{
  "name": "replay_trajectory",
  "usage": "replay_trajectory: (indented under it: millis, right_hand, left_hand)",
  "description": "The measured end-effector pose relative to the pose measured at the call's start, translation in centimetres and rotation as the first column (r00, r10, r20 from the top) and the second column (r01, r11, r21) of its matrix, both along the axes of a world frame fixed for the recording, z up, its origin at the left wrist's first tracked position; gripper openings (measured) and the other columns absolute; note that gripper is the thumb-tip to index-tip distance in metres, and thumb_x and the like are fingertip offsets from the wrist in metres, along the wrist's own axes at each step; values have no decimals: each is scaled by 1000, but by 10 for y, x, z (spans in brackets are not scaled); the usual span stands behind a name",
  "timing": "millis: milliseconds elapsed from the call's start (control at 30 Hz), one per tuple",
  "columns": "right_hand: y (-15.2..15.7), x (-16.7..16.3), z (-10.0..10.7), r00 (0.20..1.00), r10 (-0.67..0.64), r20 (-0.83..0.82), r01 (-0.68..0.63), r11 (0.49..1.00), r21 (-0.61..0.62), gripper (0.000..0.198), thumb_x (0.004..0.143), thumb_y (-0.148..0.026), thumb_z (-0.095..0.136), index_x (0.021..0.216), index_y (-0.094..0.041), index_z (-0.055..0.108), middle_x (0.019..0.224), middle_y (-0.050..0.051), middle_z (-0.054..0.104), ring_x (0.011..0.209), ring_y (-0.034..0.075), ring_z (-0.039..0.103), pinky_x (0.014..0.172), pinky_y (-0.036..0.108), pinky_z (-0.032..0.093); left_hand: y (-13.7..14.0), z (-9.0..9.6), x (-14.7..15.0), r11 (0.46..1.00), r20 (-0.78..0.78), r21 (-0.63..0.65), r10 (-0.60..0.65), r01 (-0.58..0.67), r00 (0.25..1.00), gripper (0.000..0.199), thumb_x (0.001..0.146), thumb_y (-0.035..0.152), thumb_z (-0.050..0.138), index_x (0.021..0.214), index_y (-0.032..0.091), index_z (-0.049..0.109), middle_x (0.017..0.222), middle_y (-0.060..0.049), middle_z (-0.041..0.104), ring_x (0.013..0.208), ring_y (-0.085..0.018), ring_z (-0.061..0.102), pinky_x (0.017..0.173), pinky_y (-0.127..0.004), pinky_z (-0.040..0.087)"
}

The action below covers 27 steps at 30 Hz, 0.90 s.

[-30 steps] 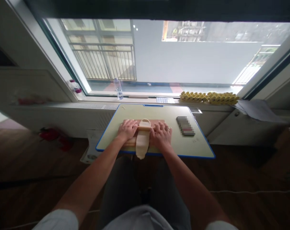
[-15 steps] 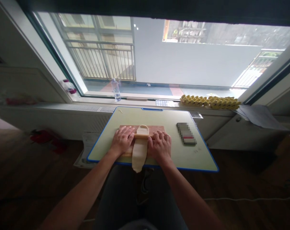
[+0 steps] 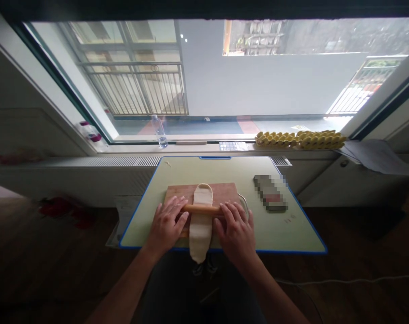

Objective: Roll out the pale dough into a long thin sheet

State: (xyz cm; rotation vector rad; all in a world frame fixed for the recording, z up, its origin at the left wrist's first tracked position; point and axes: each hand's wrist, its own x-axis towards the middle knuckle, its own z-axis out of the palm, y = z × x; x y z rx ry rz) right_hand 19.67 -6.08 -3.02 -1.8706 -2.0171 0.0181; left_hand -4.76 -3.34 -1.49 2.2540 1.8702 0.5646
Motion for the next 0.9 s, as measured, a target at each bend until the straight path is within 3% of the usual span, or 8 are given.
replay_trajectory:
  millis: [167,433,567,700,900]
  right_hand:
    - [10,-2,1,996,-9,88,12,999,-40,57,110,-50,36,161,-30,53,166,6,51,159,34,35,130,64,15]
    - [86,-13,18,988,-43,145,55,996,-73,62,113,-53,27,157,-20,57,169,11,47,159,36,32,128,68,12]
    - [99,-15,24,987,-45,155,58,995,-85,62,113,-53,29,157,-17,57,168,15,48,158,39,33,126,71,15]
    - [80,-14,20,990,-37,133,45,997,-57,61,114,-52,30,156,-17,57,166,14,50,157,38,35,126,70,18]
    - [22,-10,0,993,-9,118,4,999,38,62,112,-49,38,163,-16,49,168,13,48,157,34,38,128,61,23]
  left_hand:
    - [8,1,7,1000,-39,-15,19,-20,999,55,110,52,37,159,33,55,170,-2,47,162,-29,34,133,-60,24]
    - [75,13,28,994,-132,-37,97,-103,986,58,110,54,33,154,29,62,167,-7,51,157,-36,40,130,-70,21]
    - [93,15,33,987,-155,-46,147,-156,977,55,109,52,37,153,30,63,167,-7,51,156,-34,43,130,-70,22]
    - [78,16,32,990,-151,-36,128,-135,980,54,109,49,38,151,28,65,166,-7,53,155,-33,44,130,-66,27]
    - [21,11,19,996,-142,23,83,-81,986,57,110,48,39,159,24,55,166,-8,52,158,-31,42,131,-63,28]
